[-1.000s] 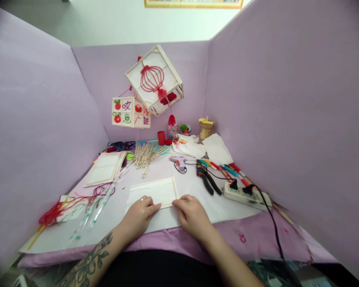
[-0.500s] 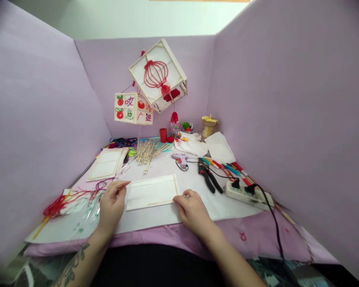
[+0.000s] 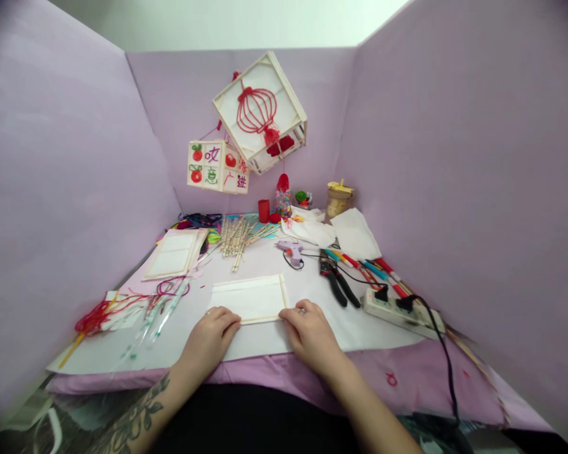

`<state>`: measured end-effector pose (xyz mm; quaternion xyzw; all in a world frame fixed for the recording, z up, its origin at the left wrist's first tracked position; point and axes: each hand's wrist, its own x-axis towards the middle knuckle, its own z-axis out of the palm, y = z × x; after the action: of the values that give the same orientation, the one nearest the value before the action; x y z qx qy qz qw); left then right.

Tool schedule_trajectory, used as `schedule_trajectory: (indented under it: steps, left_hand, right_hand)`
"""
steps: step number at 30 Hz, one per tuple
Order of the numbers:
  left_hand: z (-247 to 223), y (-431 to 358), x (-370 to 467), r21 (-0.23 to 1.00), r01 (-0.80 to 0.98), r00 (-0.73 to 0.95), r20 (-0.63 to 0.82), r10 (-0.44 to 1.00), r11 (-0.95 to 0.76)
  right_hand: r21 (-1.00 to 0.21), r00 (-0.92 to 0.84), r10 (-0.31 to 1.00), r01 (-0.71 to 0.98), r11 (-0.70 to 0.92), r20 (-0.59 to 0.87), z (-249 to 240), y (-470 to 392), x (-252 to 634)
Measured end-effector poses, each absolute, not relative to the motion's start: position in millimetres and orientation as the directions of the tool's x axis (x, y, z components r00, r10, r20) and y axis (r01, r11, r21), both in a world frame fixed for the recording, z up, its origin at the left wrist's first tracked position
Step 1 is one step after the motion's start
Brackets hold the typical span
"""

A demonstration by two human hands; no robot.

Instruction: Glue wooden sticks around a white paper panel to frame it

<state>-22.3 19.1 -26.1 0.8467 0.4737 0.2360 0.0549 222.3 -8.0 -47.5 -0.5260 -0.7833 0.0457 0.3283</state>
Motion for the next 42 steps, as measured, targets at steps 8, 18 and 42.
schedule_trajectory:
  steps: [8,18,42]
  left_hand:
    - [-29.5,21.1,-20.1,0.258,0.784,0.459,0.372,0.807,-0.565]
    - [-36.0,25.4,-22.3,0.171,0.77,0.521,0.389,0.76,-0.615]
    - [-5.8,145.0,-36.4,0.298,0.808,0.491,0.136,0.86,-0.508]
  right_hand:
    - [-0.44,-0.229,0.859,0.782,0.442,0.457,-48.4,-8.4,222.2]
    - [-0.378,-0.337,0.82,0.762,0.526,0.462,-33.0,-13.2,204.3]
    - [-0.41,-0.4,0.892,0.792,0.453,0.213,-23.3,-26.8,145.2]
